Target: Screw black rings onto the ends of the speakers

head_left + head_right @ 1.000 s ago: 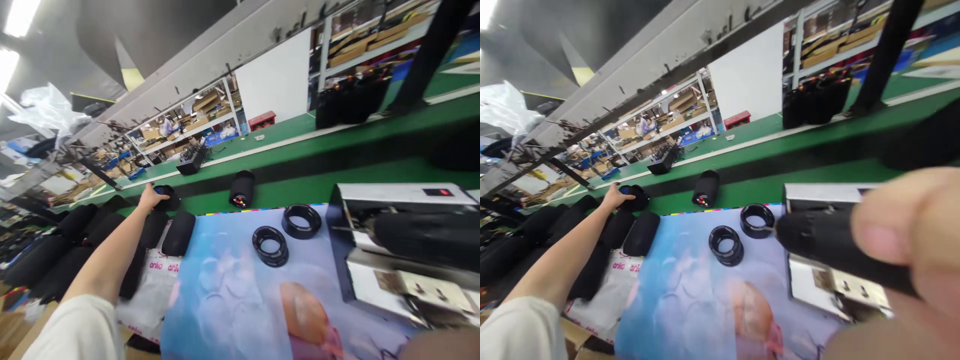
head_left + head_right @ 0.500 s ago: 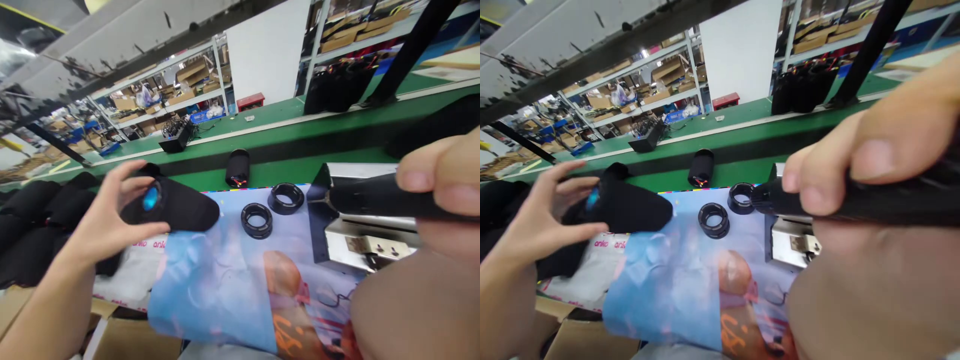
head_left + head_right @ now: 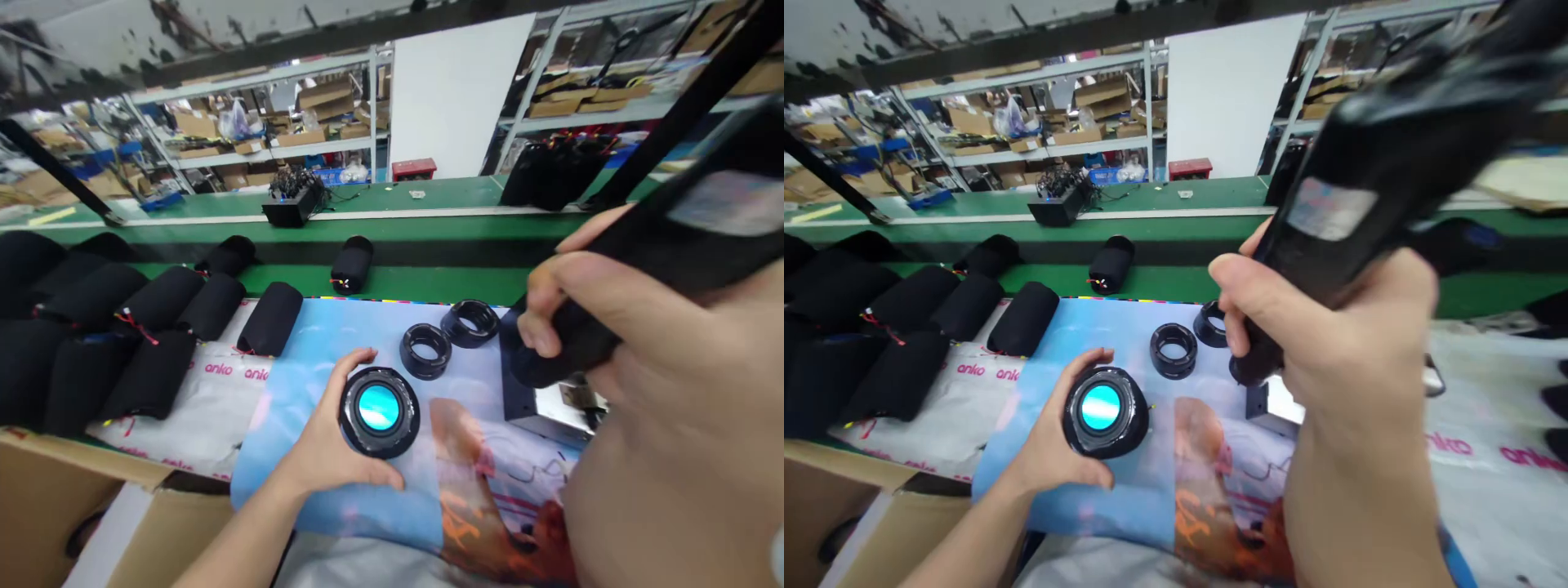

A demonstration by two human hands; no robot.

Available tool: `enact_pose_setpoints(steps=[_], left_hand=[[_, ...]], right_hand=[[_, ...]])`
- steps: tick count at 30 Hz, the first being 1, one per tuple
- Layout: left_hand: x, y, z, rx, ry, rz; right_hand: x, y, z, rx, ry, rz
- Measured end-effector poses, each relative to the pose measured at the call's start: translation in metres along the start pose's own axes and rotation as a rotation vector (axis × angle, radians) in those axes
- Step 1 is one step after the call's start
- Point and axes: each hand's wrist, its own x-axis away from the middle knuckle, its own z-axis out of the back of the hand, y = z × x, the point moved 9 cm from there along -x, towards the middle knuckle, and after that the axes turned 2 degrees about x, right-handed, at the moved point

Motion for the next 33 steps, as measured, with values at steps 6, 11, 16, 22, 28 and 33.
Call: enact_pose_setpoints(steps=[6,11,16,22,28,33], left_hand=[[0.0,0.009,-0.001,-0.023,-0.266,0.065],[-0.007,0.019,-0.009,0.025,-0.326,0.092],[-0.013,0.029,-0.016,-0.003,-0.236,-0.024],[-0.024,0.023,-0.024,-0.036,-0.131,-0.179],[-0.033,0.011,-0.027,0.0,-0.069,-0.239],[-0.034,0.014,-0.03,0.108,-0.124,-0.158]], right_hand=[[0.034,0.097,-0.04,0.495,-0.484,-0.475],[0.061,0.154,-0.056,0.56,-0.518,-0.483],[0.066,0.18,-0.066,0.583,-0.498,-0.472],[0.06,0.135,-0.052,0.527,-0.416,-0.518],[0.063,0.042,-0.025,0.418,-0.403,-0.344],[0.089,0.026,-0.048,0.519,-0.721,-0.096]])
